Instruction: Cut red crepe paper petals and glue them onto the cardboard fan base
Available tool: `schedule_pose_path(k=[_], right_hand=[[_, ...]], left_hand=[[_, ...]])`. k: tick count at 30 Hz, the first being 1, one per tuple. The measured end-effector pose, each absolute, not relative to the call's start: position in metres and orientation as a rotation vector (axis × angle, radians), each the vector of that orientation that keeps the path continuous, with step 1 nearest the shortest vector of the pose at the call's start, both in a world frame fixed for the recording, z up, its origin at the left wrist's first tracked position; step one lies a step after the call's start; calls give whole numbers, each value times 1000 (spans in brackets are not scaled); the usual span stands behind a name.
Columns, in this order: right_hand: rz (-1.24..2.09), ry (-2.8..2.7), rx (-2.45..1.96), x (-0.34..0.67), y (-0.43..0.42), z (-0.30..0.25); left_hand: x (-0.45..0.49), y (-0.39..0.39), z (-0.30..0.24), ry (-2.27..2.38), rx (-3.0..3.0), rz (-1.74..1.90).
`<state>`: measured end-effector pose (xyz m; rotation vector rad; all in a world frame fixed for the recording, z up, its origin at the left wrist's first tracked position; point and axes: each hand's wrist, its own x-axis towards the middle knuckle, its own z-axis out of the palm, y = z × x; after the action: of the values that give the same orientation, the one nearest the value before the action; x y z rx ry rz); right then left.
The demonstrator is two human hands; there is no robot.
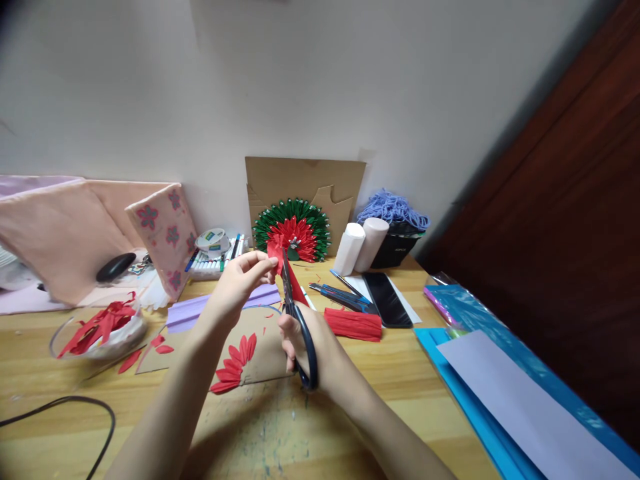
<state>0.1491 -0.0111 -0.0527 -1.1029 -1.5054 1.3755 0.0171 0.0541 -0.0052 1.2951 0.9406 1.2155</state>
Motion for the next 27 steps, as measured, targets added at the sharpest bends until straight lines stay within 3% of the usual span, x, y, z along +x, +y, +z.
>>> schedule_pose_path(k=[7, 27], right_hand=[[1379, -1432, -1190, 147, -9, -55], [968, -1577, -1557, 161, 1, -60]], left_hand=[[16, 56, -7, 933, 1288, 1206], [18, 63, -15, 931, 1180, 1218]])
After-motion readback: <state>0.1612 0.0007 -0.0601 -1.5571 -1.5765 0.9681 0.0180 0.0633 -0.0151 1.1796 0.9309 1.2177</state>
